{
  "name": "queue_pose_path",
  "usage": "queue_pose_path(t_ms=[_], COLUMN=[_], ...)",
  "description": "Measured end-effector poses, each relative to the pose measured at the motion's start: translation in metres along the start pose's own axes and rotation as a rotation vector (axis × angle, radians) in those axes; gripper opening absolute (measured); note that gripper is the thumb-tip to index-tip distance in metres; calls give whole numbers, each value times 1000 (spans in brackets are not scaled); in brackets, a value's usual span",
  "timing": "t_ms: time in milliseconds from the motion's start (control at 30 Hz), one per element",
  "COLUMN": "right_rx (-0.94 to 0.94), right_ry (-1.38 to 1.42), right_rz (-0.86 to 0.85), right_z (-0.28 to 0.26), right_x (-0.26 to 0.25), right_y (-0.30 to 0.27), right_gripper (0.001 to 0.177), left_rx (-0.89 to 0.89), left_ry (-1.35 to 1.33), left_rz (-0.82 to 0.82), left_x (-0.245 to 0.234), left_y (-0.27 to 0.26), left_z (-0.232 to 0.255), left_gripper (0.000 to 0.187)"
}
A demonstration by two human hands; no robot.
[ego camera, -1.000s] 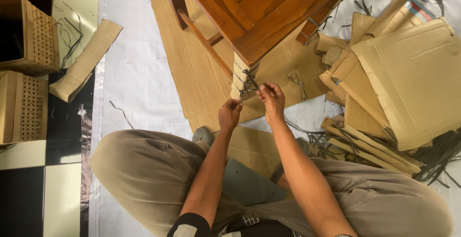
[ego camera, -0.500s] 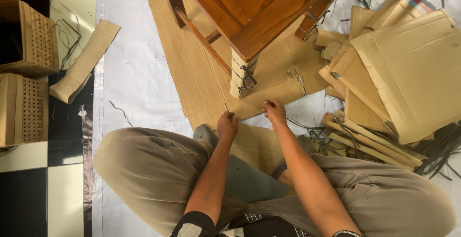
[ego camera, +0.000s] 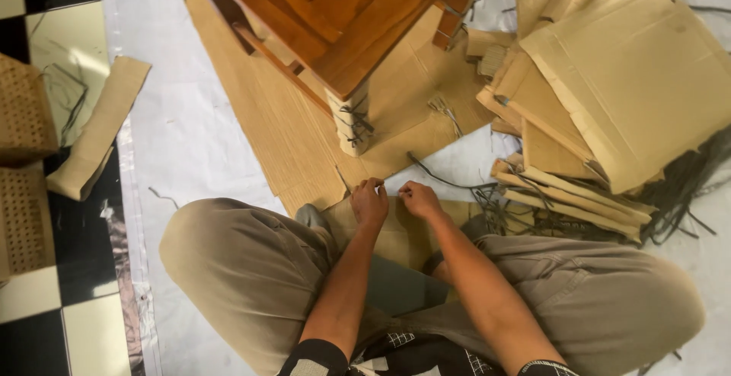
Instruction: Wrapping the base and legs of a wooden chair with cardboard and plastic ties.
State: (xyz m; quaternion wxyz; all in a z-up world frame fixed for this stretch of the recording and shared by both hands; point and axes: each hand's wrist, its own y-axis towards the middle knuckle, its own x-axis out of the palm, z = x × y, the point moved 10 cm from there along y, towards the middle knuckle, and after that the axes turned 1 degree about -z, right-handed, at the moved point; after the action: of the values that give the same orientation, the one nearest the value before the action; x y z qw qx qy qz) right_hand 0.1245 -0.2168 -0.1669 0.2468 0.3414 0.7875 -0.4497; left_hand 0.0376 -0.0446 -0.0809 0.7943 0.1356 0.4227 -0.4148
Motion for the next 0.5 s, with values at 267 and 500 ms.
queue_pose_path(t_ms=[267,500], right_rx=[70,391], right_ry=[21,39], right_rz=[68,311], right_z=[29,104], right_x=[-26,-72], right_y=[-26,-46], right_gripper=[23,23], left_rx=[65,153], left_ry=[-254,-202], left_rz=[-310,-425], left_x=[37,70], left_y=[-14,-20], left_z=[39,51], left_gripper=[13,12])
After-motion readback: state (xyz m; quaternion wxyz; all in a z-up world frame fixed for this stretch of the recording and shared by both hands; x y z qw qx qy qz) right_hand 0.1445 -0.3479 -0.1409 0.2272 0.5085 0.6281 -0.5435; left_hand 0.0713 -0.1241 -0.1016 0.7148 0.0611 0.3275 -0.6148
